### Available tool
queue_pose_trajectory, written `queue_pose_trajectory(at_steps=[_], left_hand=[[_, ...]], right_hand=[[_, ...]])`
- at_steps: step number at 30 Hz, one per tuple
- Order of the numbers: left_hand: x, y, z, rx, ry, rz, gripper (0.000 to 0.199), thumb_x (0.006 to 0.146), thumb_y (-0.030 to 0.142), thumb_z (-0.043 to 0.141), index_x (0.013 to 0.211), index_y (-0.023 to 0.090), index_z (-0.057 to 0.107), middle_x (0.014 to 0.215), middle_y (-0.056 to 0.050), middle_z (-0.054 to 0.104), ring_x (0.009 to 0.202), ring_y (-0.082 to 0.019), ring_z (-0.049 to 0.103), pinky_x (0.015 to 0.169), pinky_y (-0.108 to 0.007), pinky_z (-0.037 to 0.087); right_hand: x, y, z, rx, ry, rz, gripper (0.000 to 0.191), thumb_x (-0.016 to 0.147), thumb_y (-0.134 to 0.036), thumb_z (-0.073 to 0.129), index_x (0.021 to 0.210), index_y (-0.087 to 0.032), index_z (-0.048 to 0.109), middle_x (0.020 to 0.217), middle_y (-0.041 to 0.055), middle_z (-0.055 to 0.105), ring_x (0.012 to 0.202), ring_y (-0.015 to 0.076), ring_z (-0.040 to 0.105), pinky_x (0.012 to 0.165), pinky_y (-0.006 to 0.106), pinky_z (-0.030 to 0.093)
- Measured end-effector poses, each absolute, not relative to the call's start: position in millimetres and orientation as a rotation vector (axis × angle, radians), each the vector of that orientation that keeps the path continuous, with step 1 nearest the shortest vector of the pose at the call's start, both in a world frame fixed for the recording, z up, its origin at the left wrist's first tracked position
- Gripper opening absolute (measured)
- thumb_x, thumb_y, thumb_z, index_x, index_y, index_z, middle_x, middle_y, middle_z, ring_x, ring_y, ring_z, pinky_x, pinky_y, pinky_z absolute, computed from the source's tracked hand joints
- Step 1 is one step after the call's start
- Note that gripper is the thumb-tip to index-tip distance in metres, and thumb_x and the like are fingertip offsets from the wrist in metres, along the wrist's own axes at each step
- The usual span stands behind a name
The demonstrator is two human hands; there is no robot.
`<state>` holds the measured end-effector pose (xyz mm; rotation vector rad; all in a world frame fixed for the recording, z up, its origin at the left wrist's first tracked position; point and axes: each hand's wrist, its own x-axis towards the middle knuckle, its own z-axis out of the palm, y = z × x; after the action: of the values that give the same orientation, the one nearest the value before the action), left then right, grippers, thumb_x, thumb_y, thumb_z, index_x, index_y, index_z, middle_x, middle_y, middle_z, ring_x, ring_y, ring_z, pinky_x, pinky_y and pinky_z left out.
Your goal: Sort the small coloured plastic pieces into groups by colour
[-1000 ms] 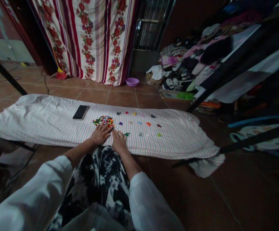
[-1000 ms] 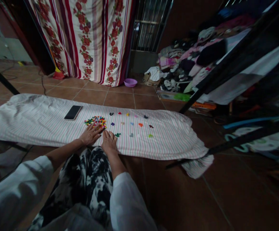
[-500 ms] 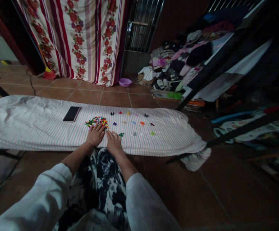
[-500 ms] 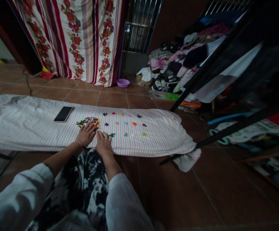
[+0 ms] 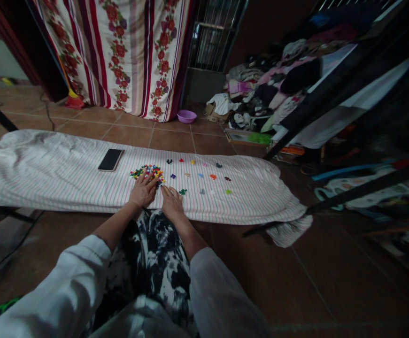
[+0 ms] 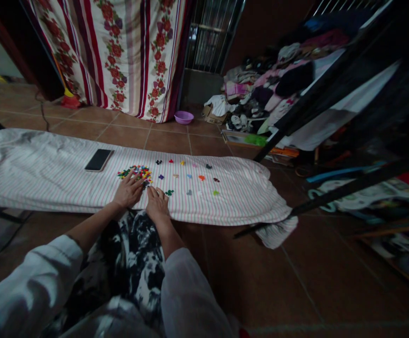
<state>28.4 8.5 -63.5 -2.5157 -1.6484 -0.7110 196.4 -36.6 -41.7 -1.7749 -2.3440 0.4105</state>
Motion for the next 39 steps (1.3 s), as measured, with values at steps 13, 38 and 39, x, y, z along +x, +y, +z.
queue_pose_trajectory(at_steps=[13,38,39], left_hand=[[-2,11,-68,-2.542,-1.606,-0.663,0.046,0.093,0.031,0.036,0.131,0.019,0.058,0.144,-0.013,0.051,0.146,-0.032,0.024,0.110,-0.058,0.035],[-15,18,-80,-2.508,-1.625,-0.722,0.052,0.092,0.040,0.039,0.133,0.011,0.052,0.142,-0.018,0.050,0.144,-0.032,0.029,0.114,-0.053,0.034],[-15,18,-80,-2.505,-1.626,-0.724,0.051,0.092,0.040,0.039,0.133,0.011,0.052,0.142,-0.017,0.050,0.144,-0.031,0.029,0.114,-0.053,0.034]], right_hand=[[196,-37,-44,-1.760,-2.307,0.380,0.056,0.091,-0.014,0.037,0.146,-0.023,0.041,0.154,0.0029,0.039,0.141,0.0208,0.027,0.109,0.040,0.028],[184,9,-35,-1.745,-2.254,0.298,0.029,0.093,-0.017,0.045,0.115,-0.020,0.064,0.115,0.0083,0.063,0.109,0.0213,0.051,0.097,0.031,0.038],[185,10,-35,-1.744,-2.257,0.299,0.028,0.093,-0.017,0.045,0.113,-0.020,0.064,0.114,0.0083,0.064,0.108,0.0210,0.052,0.096,0.031,0.038]])
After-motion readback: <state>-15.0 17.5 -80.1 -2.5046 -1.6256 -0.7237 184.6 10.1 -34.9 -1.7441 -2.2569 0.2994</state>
